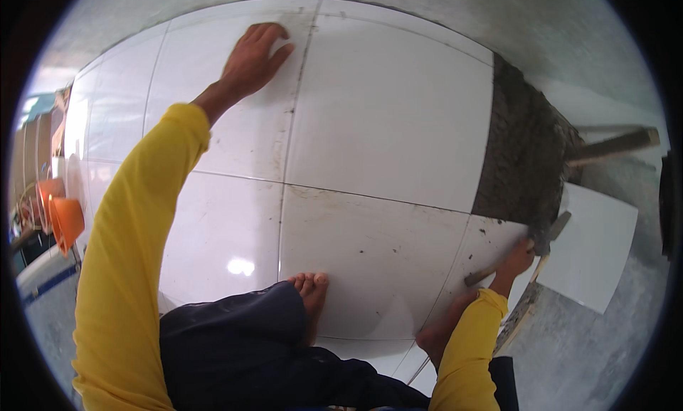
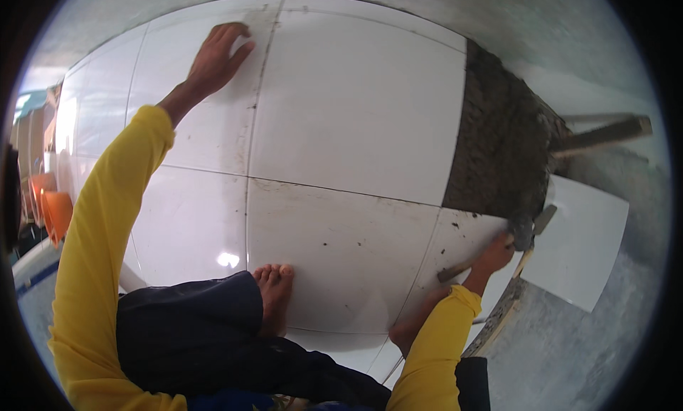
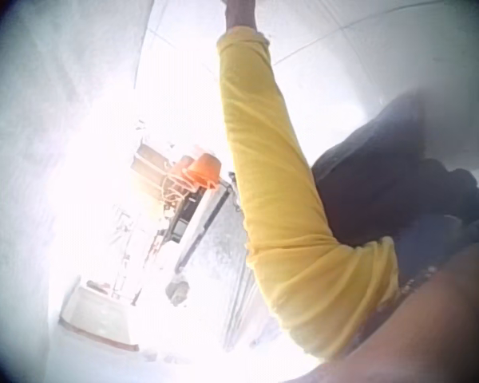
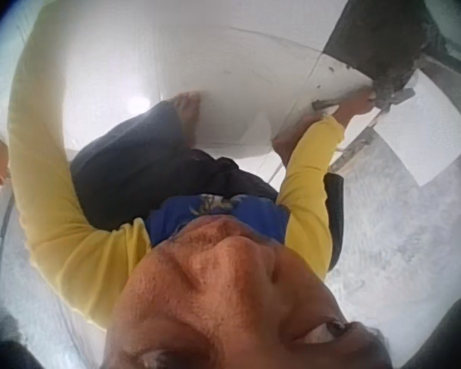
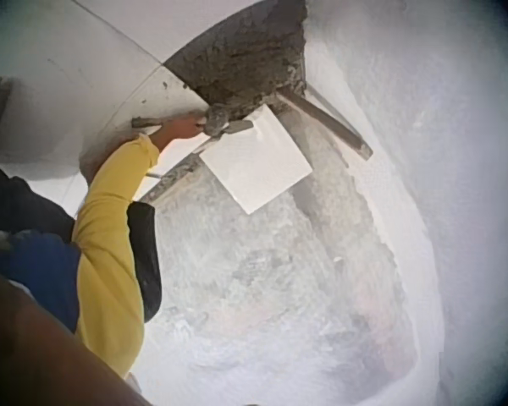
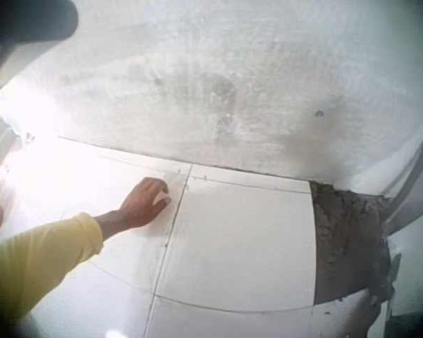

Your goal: The person spreads cement on the floor using a trowel and places white tiles onto the prepared surface. They use a wooden plank to level the cement and a rubber mallet to tap the tiles into place.

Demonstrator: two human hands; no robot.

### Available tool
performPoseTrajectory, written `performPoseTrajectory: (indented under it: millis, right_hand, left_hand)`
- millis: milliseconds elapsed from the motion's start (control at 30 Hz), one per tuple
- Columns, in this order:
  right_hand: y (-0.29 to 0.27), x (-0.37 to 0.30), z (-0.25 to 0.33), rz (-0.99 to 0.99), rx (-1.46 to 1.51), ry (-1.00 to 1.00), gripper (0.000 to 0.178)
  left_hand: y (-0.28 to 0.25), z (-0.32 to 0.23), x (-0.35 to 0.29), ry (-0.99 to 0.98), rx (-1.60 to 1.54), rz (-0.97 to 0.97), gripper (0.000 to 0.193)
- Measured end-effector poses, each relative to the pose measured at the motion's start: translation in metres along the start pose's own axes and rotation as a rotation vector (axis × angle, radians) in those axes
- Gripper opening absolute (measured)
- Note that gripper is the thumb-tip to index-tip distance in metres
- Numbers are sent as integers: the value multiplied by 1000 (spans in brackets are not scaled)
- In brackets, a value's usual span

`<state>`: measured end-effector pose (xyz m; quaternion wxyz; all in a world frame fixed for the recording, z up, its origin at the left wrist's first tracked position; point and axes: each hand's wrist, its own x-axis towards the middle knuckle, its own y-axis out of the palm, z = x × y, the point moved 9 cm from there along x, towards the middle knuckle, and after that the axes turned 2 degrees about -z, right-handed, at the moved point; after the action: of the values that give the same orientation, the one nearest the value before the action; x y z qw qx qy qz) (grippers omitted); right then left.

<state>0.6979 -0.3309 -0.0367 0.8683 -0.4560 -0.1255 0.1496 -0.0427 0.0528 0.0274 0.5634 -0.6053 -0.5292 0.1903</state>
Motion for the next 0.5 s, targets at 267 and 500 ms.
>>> performPoseTrajectory:
  millis: [267, 500]
  right_hand:
    - [-4, -4, 1, -43, 72, 17, 55]
    - [-13, -2, 1, -55, -5, 30, 55]
  left_hand:
    - [5, -24, -17, 79, 61, 146, 41]
    - [11, -84, -32, 184, 6, 309, 48]
